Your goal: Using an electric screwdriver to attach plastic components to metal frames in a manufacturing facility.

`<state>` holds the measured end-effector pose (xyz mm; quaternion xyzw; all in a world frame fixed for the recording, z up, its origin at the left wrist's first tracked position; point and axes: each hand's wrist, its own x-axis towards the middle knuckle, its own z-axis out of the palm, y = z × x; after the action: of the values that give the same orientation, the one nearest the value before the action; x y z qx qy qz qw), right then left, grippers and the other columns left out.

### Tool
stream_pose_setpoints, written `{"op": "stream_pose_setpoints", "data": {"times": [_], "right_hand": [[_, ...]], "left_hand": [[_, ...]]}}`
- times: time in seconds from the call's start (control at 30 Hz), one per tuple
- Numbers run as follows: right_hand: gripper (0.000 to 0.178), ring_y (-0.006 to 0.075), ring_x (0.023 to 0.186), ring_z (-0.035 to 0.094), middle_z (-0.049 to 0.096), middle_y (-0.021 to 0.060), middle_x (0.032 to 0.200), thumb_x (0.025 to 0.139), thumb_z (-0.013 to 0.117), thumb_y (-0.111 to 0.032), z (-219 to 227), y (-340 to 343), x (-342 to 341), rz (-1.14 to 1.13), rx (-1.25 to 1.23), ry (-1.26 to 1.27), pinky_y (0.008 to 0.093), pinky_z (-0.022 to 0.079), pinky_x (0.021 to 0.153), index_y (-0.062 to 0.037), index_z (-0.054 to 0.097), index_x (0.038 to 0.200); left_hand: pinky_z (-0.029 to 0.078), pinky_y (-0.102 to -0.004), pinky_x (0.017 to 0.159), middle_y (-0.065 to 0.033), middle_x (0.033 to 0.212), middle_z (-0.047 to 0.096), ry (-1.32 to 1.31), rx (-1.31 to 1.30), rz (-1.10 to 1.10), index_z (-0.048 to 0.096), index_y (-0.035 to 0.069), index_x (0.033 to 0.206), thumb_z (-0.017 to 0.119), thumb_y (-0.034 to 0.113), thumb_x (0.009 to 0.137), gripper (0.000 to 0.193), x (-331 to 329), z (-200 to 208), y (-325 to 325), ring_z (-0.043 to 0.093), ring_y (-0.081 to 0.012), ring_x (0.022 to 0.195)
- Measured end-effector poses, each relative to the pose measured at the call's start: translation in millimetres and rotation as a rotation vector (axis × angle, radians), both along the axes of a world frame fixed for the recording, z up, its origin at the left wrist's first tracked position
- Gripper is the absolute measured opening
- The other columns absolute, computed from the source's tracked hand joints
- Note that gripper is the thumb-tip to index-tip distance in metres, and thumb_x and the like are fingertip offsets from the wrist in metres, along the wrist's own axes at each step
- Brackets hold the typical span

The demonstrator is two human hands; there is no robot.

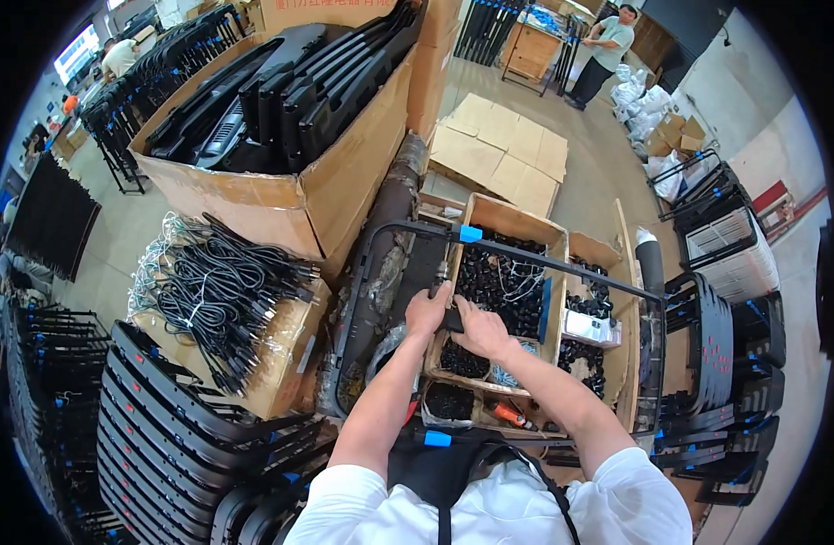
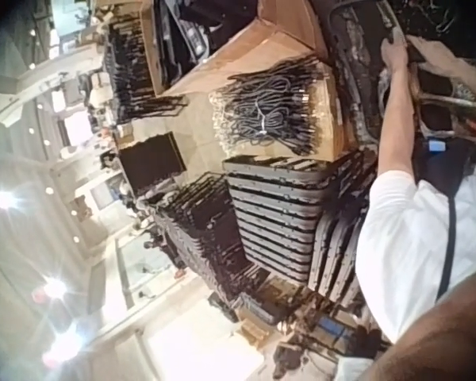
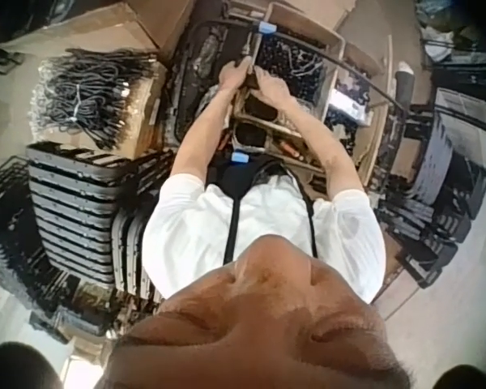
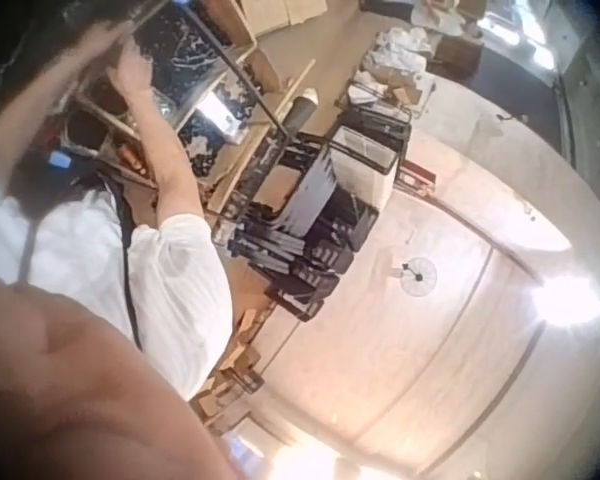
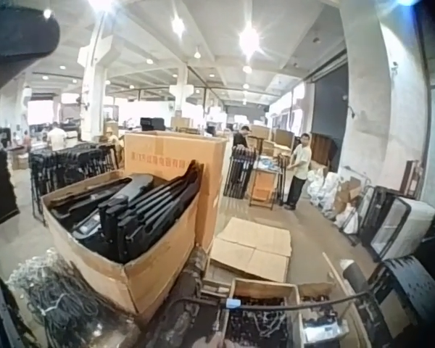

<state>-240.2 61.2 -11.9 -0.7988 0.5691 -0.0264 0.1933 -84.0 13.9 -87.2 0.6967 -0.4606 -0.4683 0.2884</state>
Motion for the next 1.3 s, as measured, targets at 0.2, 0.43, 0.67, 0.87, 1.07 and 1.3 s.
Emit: {"op": "stream_pose_setpoints", "data": {"times": [0.2,0.43,0.67,0.87,1.07,1.3], "right_hand": [[0.081,0.0439,0.109,0.07,0.068,0.0265,0.125,0.083,0.082,-0.031,-4,-10,-7,0.005,0.022,-0.029,0.0516,0.059,0.09,0.0006,0.043,0.147],[0.087,0.0441,0.11,0.07,0.068,0.0285,0.128,0.085,0.081,-0.037,-5,-16,-14,0.025,0.07,-0.009,0.0508,0.058,0.093,0.0022,0.039,0.15],[0.091,0.0454,0.112,0.07,0.067,0.0314,0.129,0.086,0.082,-0.037,-10,-19,-17,0.008,0.054,-0.084,0.0512,0.058,0.094,0.0028,0.035,0.153],[0.098,0.0471,0.107,0.071,0.066,0.0304,0.134,0.086,0.081,-0.042,-6,-25,-17,0.012,0.082,-0.126,0.0522,0.058,0.092,0.0006,0.029,0.158],[0.101,0.0472,0.11,0.07,0.065,0.0312,0.134,0.088,0.077,-0.047,5,-31,-19,-0.036,0.16,-0.09,0.0525,0.057,0.096,0.0028,0.026,0.159],[0.081,0.0446,0.117,0.066,0.062,0.0244,0.135,0.088,0.078,-0.041,-2,-33,-17,-0.011,0.114,-0.13,0.0521,0.056,0.097,-0.0016,0.043,0.149]], "left_hand": [[0.054,-0.0472,0.092,-0.0268,0.105,0.077,0.001,-0.006,0.046,0.078,-0.001,0.102,0.063,0.07,0.092,0.073,-7,-4,-6,0.073,-0.0413,0.105],[0.052,-0.0472,0.099,-0.0283,0.112,0.075,-0.007,0.013,0.042,0.075,-0.004,0.111,0.062,0.07,0.093,0.077,-11,8,-8,0.071,-0.0422,0.114],[0.05,-0.0475,0.106,-0.031,0.127,0.07,-0.095,0.062,-0.035,0.067,-0.007,0.13,0.059,0.073,0.093,0.089,-12,15,-18,0.066,-0.0437,0.125],[0.05,-0.0494,0.107,-0.0312,0.131,0.069,-0.131,0.042,-0.02,0.063,-0.007,0.135,0.058,0.074,0.092,0.092,-14,12,-22,0.065,-0.0447,0.125],[0.05,-0.0497,0.108,-0.0312,0.131,0.068,-0.12,0.067,-0.045,0.06,-0.004,0.14,0.058,0.074,0.093,0.091,-18,19,-27,0.065,-0.044,0.127],[0.05,-0.051,0.106,-0.0301,0.128,0.07,-0.097,0.083,-0.019,0.057,-0.002,0.138,0.061,0.072,0.092,0.088,-18,19,-35,0.067,-0.0446,0.124]]}}
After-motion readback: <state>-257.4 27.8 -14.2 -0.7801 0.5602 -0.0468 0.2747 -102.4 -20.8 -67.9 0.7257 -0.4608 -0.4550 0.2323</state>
